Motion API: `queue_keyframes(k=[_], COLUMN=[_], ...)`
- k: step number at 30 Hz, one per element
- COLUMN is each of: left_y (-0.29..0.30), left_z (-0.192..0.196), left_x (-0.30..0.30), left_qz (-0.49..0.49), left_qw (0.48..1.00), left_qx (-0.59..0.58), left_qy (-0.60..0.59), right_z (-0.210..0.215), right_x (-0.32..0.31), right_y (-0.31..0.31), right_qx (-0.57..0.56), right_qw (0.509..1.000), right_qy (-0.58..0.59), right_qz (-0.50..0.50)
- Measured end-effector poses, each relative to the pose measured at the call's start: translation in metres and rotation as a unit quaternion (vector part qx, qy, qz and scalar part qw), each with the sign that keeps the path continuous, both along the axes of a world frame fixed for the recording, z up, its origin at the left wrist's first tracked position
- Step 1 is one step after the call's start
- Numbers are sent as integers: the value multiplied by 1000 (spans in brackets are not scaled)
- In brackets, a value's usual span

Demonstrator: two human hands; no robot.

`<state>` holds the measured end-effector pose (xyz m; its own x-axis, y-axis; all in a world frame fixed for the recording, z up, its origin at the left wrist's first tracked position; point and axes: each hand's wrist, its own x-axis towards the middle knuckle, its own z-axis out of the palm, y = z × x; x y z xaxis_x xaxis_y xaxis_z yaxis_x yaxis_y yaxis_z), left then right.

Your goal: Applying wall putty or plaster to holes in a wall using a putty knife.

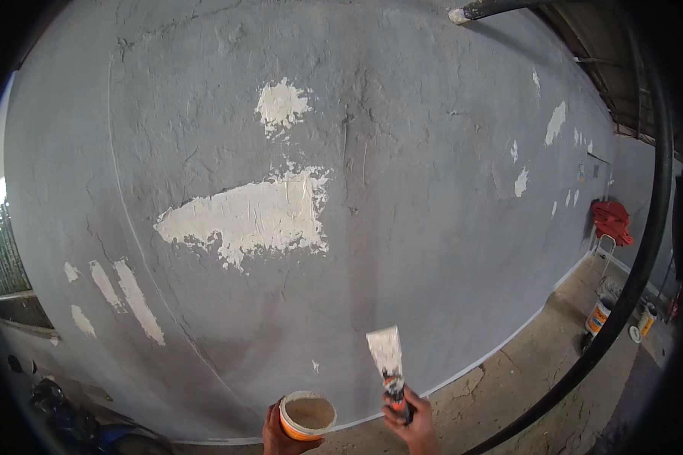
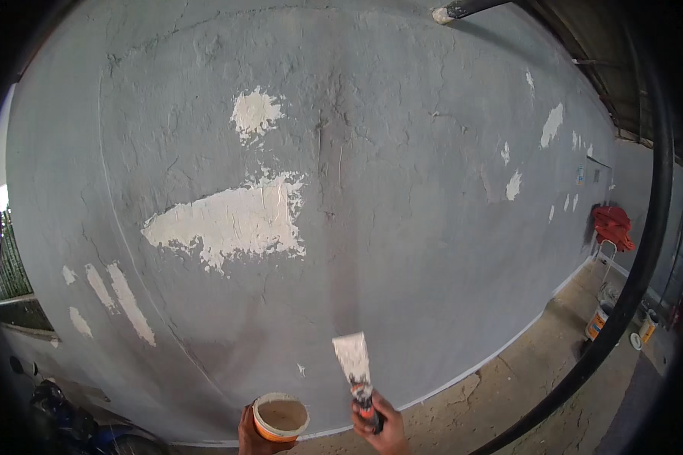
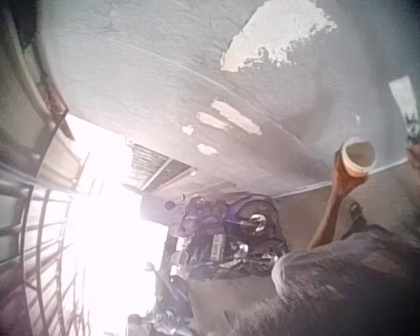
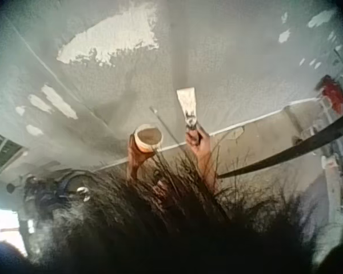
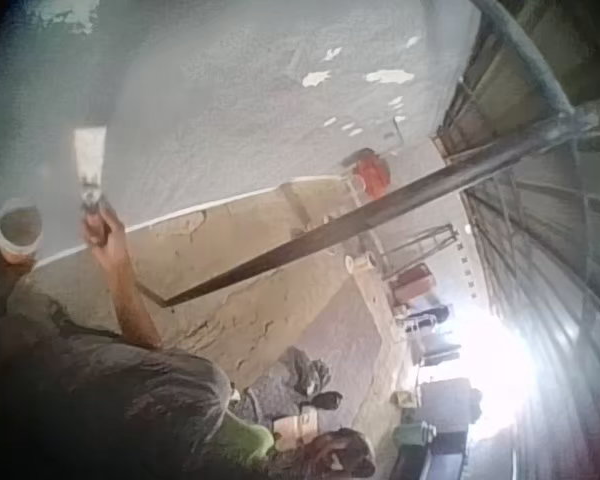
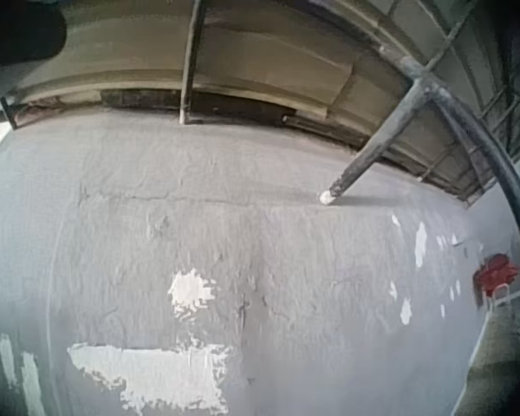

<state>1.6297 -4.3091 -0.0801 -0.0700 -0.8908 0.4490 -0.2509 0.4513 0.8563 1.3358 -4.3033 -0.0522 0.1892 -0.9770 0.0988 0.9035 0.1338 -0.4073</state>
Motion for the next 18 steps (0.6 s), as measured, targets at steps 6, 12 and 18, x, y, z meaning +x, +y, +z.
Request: queue_keyframes(k=[6,12,18], left_y=[37,38,13], left_z=[32,23,89], left_x=[-25,-13,-7], left_qz=[-42,68,94], left_qw=[997,989,967], left_qx=[45,-56,-156], left_qy=[-39,-115,-177], right_z=[-50,-3,34], right_x=[-14,-37,-16], right_y=[63,65,38], right_qx=[116,-20,-119], right_qw=[978,986,910], right_qy=[173,161,363], right_qz=[-28,-47,-158])
